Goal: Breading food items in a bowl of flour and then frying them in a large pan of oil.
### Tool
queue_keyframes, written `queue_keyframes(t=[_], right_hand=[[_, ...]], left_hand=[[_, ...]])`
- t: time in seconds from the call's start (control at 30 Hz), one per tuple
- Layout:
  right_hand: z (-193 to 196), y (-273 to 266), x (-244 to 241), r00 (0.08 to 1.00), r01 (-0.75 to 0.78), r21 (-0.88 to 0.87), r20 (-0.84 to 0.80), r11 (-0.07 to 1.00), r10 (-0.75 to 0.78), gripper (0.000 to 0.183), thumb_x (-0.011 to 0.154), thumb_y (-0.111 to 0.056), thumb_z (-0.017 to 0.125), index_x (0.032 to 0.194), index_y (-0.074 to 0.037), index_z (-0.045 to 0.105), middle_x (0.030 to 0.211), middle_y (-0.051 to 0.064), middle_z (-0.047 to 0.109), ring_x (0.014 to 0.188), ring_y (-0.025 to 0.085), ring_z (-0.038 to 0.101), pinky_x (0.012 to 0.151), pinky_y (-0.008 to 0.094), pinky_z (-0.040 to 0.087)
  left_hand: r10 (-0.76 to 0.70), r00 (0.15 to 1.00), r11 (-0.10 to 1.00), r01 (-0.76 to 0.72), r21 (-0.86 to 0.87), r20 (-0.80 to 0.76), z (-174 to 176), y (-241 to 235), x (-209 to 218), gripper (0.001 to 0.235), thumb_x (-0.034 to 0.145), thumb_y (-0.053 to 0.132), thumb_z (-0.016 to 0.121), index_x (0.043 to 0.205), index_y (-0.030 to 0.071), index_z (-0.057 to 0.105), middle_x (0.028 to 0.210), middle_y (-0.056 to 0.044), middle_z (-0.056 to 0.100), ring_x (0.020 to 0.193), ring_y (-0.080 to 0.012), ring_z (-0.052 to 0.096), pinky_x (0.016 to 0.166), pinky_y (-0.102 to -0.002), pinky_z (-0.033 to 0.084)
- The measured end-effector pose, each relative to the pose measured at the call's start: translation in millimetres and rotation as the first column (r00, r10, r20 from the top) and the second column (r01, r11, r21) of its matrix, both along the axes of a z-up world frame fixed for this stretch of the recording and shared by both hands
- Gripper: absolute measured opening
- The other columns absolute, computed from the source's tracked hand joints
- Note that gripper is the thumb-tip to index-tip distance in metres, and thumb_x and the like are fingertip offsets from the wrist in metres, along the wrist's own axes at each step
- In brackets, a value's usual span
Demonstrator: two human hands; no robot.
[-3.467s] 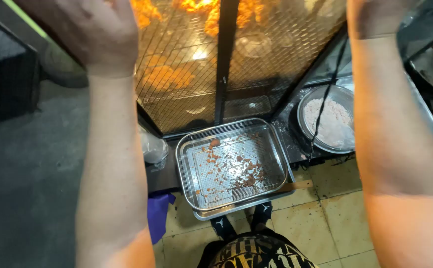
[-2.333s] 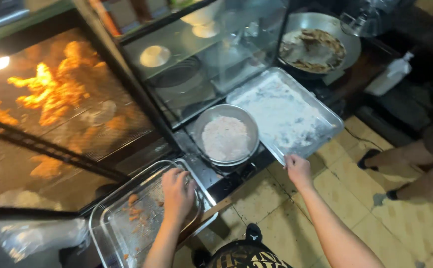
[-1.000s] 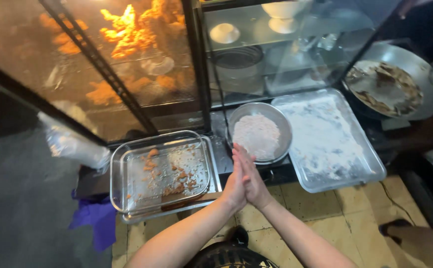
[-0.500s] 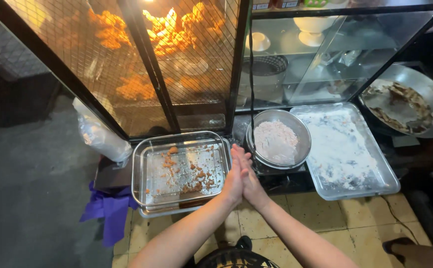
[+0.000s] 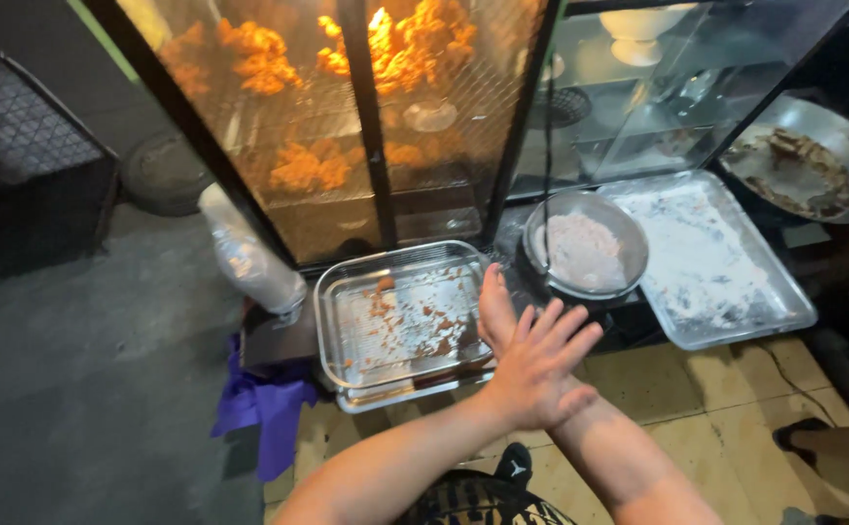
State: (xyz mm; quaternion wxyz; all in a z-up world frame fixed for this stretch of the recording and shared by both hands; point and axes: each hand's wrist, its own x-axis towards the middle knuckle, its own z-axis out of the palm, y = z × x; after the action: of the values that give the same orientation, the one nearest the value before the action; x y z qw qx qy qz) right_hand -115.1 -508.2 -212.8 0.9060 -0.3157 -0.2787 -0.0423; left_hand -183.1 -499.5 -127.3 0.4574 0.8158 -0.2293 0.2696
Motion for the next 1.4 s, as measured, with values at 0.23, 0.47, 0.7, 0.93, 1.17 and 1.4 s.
queue_keyframes(t=[0.23, 0.47, 0.7, 0.93, 1.17, 1.4], right_hand=[[-35.7, 49.6, -43.1, 0.995, 0.066, 0.538, -0.104, 0.84, -0.011, 0.074, 0.104, -0.055, 0.041, 0.163, -0.013, 0.029, 0.168, 0.009, 0.029, 0.164, 0.034, 0.012, 0.133, 0.058, -0.001], [-53.5, 77.7, -82.4, 0.976, 0.207, 0.591, -0.177, 0.779, -0.126, 0.076, 0.103, -0.06, 0.045, 0.165, -0.019, 0.03, 0.173, 0.004, 0.023, 0.167, 0.036, 0.003, 0.135, 0.062, -0.011], [-82.3, 0.4, -22.5, 0.902, -0.047, -0.19, -0.43, 0.981, -0.04, 0.082, 0.099, -0.068, 0.041, 0.16, -0.013, 0.035, 0.167, 0.015, 0.034, 0.155, 0.039, 0.028, 0.124, 0.057, 0.018], [-110.6, -61.8, 20.5, 0.838, -0.373, -0.701, -0.536, 0.608, -0.105, 0.078, 0.1, -0.063, 0.036, 0.157, -0.01, 0.037, 0.15, 0.013, 0.049, 0.14, 0.027, 0.046, 0.116, 0.043, 0.038], [-133.9, -120.1, 62.5, 0.528, -0.552, -0.201, -0.835, 0.809, 0.153, 0.055, 0.1, -0.057, 0.045, 0.139, -0.019, 0.052, 0.125, 0.007, 0.061, 0.115, 0.023, 0.059, 0.095, 0.041, 0.049], [-166.2, -239.3, 115.6, 0.798, -0.284, -0.876, -0.441, 0.389, -0.411, 0.029, 0.098, -0.031, 0.064, 0.105, -0.004, 0.072, 0.09, 0.005, 0.074, 0.083, 0.017, 0.067, 0.076, 0.034, 0.054]], left_hand=[[0.13, 0.989, 0.953, -0.142, 0.269, 0.065, -32.6, 58.0, -13.3, 0.074, 0.088, 0.046, 0.07, 0.152, 0.014, 0.053, 0.157, -0.017, 0.05, 0.151, -0.0451, 0.042, 0.127, -0.068, 0.02], [0.095, 0.993, 0.957, -0.111, 0.269, 0.071, -88.6, 88.4, -30.9, 0.068, 0.094, 0.055, 0.061, 0.145, 0.009, 0.058, 0.153, -0.019, 0.052, 0.15, -0.0458, 0.041, 0.13, -0.068, 0.016], [-0.034, 0.994, 0.97, 0.008, 0.243, 0.106, -90.8, 67.1, -48.7, 0.085, 0.091, 0.073, 0.048, 0.148, 0.01, 0.051, 0.156, -0.018, 0.047, 0.156, -0.0444, 0.034, 0.132, -0.069, 0.01], [-0.024, 0.996, 0.894, -0.015, 0.448, 0.081, -96.2, 52.7, -12.8, 0.087, 0.086, 0.074, 0.054, 0.153, 0.019, 0.05, 0.165, -0.013, 0.044, 0.16, -0.0402, 0.029, 0.132, -0.063, 0.013], [0.123, 0.992, 0.89, -0.101, 0.445, -0.021, -93.8, 20.4, 34.2, 0.075, 0.076, 0.047, 0.074, 0.142, 0.017, 0.057, 0.153, -0.014, 0.047, 0.151, -0.0416, 0.032, 0.122, -0.067, 0.016], [0.362, 0.918, 0.847, -0.252, 0.468, -0.162, -109.5, -27.8, 55.8, 0.061, 0.083, 0.028, 0.077, 0.137, 0.006, 0.057, 0.145, -0.021, 0.048, 0.14, -0.0478, 0.037, 0.117, -0.066, 0.023]])
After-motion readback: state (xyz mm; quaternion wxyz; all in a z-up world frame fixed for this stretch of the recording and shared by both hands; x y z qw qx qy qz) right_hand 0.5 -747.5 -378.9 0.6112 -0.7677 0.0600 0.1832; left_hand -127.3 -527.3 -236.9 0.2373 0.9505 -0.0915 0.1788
